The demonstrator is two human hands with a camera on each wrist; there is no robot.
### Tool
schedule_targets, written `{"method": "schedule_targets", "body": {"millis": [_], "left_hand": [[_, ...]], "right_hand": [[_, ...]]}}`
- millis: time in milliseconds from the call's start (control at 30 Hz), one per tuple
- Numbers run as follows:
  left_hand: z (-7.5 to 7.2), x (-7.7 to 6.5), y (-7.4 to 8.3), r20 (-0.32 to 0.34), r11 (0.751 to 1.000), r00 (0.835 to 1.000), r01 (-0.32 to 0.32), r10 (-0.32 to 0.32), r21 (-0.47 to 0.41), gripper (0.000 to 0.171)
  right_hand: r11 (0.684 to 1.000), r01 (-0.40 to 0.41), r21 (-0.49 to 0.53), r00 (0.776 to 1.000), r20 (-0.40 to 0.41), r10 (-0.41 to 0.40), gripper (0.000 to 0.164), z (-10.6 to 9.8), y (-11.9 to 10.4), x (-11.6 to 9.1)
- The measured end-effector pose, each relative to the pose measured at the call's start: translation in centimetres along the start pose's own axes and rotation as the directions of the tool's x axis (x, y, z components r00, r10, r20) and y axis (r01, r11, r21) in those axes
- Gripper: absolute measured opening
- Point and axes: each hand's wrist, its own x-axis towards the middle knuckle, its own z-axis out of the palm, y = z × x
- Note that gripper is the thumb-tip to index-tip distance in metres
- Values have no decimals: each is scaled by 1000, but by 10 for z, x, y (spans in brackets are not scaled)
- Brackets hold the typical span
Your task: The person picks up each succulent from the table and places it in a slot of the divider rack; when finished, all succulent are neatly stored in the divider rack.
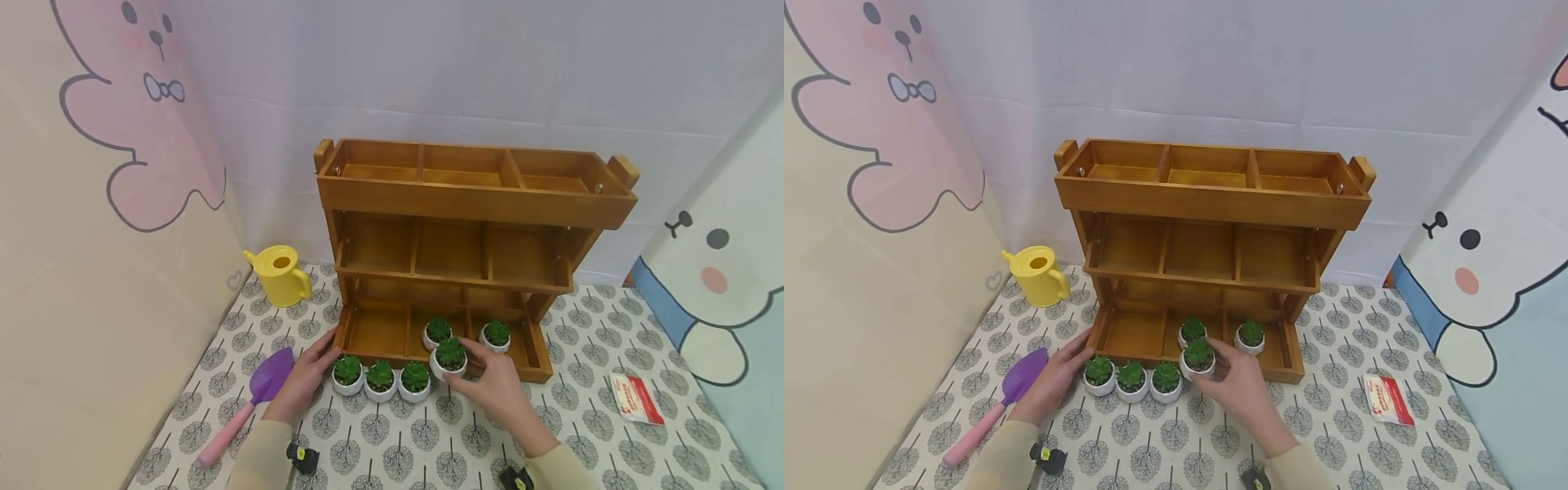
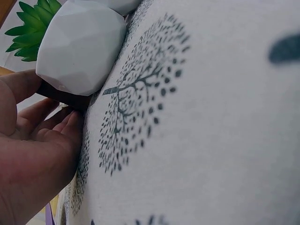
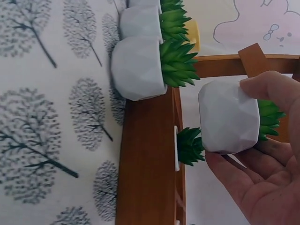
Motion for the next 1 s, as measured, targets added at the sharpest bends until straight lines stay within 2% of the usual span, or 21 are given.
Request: {"method": "schedule_targets", "body": {"millis": [200,467,867,1000], "left_hand": [[1,0,1,-3,1000,1000,6,-6,0,59],[1,-3,2,-7,1000,1000,-18,18,12,60],[2,-2,3,0,1000,1000,-14,14,6,59],[2,-3,4,0,1000,1000,-16,17,5,59]], "right_hand": [[1000,-4,18,1000,13,4,66,1,-10,13],[996,29,-84,999,16,-28,68,9,-21,31],[999,39,-2,998,51,-39,66,28,-33,55],[997,77,-11,996,49,-77,63,36,-33,66]]}}
